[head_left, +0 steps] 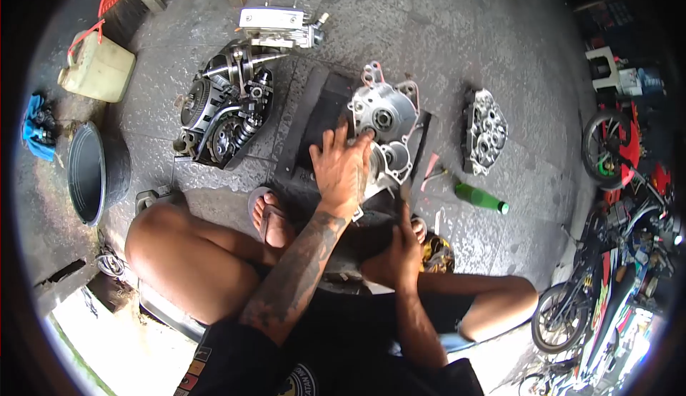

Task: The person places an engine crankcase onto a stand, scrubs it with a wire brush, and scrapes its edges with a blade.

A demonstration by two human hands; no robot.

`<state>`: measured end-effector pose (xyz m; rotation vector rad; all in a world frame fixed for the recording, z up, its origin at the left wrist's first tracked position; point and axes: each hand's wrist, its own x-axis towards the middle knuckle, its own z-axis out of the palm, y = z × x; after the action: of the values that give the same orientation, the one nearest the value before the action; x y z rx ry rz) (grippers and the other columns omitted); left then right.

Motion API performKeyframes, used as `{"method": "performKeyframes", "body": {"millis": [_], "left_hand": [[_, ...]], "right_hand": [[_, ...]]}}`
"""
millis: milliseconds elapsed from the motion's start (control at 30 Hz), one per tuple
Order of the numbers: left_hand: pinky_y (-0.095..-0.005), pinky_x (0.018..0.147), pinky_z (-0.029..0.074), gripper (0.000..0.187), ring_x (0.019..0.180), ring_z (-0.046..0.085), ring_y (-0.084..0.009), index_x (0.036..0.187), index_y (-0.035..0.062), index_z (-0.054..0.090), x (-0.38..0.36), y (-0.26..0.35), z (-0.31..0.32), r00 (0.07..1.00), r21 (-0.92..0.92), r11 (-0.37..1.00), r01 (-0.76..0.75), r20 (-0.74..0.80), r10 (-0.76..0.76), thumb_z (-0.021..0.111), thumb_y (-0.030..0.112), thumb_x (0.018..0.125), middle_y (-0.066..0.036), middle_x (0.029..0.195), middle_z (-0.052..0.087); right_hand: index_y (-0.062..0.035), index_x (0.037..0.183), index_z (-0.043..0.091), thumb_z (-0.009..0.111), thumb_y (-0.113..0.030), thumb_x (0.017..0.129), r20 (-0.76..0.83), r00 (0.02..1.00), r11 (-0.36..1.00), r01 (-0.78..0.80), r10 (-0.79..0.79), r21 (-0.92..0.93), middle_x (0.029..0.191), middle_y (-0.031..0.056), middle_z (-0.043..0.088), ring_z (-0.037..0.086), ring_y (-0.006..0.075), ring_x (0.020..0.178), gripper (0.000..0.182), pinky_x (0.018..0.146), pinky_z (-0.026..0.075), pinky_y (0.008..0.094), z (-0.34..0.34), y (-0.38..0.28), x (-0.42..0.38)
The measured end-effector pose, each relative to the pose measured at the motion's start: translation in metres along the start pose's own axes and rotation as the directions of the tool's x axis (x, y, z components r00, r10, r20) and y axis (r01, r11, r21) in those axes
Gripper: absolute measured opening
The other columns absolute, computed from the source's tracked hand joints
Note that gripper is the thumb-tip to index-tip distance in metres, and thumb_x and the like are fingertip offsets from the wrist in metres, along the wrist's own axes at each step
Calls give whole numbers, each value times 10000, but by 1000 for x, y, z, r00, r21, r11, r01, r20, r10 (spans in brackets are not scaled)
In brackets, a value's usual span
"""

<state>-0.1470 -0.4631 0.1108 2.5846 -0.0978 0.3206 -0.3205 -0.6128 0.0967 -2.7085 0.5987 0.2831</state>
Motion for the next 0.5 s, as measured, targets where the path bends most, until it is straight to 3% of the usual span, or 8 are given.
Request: {"method": "performKeyframes", "body": {"millis": [67, 100, 167, 267, 333, 400, 433, 500], "left_hand": [[-437, 804, 407, 231, 1045, 542, -250, 1103, 274, 740, 1, 0, 0, 1000, -26, 999, 28, 13, -28, 651, 317, 894, -32, 1231, 624], [-436, 805, 406, 230, 1043, 542, -247, 1098, 268, 741, 3, 1, -4, 999, -10, 999, 31, 14, -31, 653, 318, 892, -29, 1226, 623], [-429, 816, 401, 227, 1042, 543, -242, 1087, 251, 741, 1, 8, -8, 1000, -14, 999, 29, 8, -29, 654, 319, 888, -23, 1213, 625], [-419, 818, 398, 231, 1030, 548, -242, 1097, 254, 740, 2, 8, -7, 999, -38, 999, 37, -19, -37, 681, 274, 875, -28, 1211, 632], [-418, 813, 397, 257, 1036, 549, -244, 1112, 263, 738, 2, 6, -3, 999, -25, 999, 42, -1, -42, 700, 264, 858, -38, 1227, 628], [-416, 804, 397, 257, 1049, 548, -250, 1119, 273, 738, 0, 9, -4, 999, -19, 999, 48, -9, -48, 696, 277, 865, -47, 1238, 626], [-420, 794, 396, 239, 1052, 549, -258, 1116, 277, 738, -1, 6, -5, 1000, -3, 1000, 17, -9, -17, 681, 299, 885, -52, 1236, 627], [-429, 793, 392, 236, 1061, 542, -249, 1105, 281, 743, 2, 3, 0, 1000, -33, 999, 24, -14, -24, 665, 328, 887, -51, 1248, 618]], "right_hand": [[-142, 1503, 436, 503, -30, 978, -409, 906, 846, 298, -106, 442, 1367, 274, 549, 635, 288, 932, 541, 896, 483, 385, -34, -29, 22], [-109, 1500, 433, 463, -24, 994, -44, 976, 783, -143, 213, 605, 1416, 254, 521, 614, 273, 922, 515, 884, 491, 368, -74, -52, 18], [-118, 1508, 424, 457, -27, 980, -76, 992, 801, -34, 99, 597, 1412, 222, 543, 578, 279, 898, 536, 870, 485, 389, -69, -46, 19], [-44, 1508, 386, 418, -19, 986, -206, 975, 893, 165, -83, 418, 1500, 233, 418, 606, 276, 1097, 523, 895, 489, 321, -49, -77, 33], [-17, 1505, 374, 404, -17, 988, -221, 974, 880, 147, -49, 452, 1522, 243, 382, 568, 287, 1219, 518, 946, 467, 316, -51, -92, 55], [-13, 1501, 374, 405, -18, 989, -135, 988, 830, 9, 79, 558, 1508, 255, 392, 473, 312, 1332, 513, 1032, 421, 352, -65, -101, 68], [-10, 1499, 374, 405, -18, 989, -142, 988, 847, 26, 58, 531, 1501, 261, 397, 425, 325, 1388, 511, 1075, 398, 370, -61, -98, 55], [-4, 1497, 377, 411, -26, 989, -197, 972, 925, 189, -128, 329, 1477, 254, 444, 417, 319, 1397, 510, 1089, 385, 362, -43, -79, 12]]}}
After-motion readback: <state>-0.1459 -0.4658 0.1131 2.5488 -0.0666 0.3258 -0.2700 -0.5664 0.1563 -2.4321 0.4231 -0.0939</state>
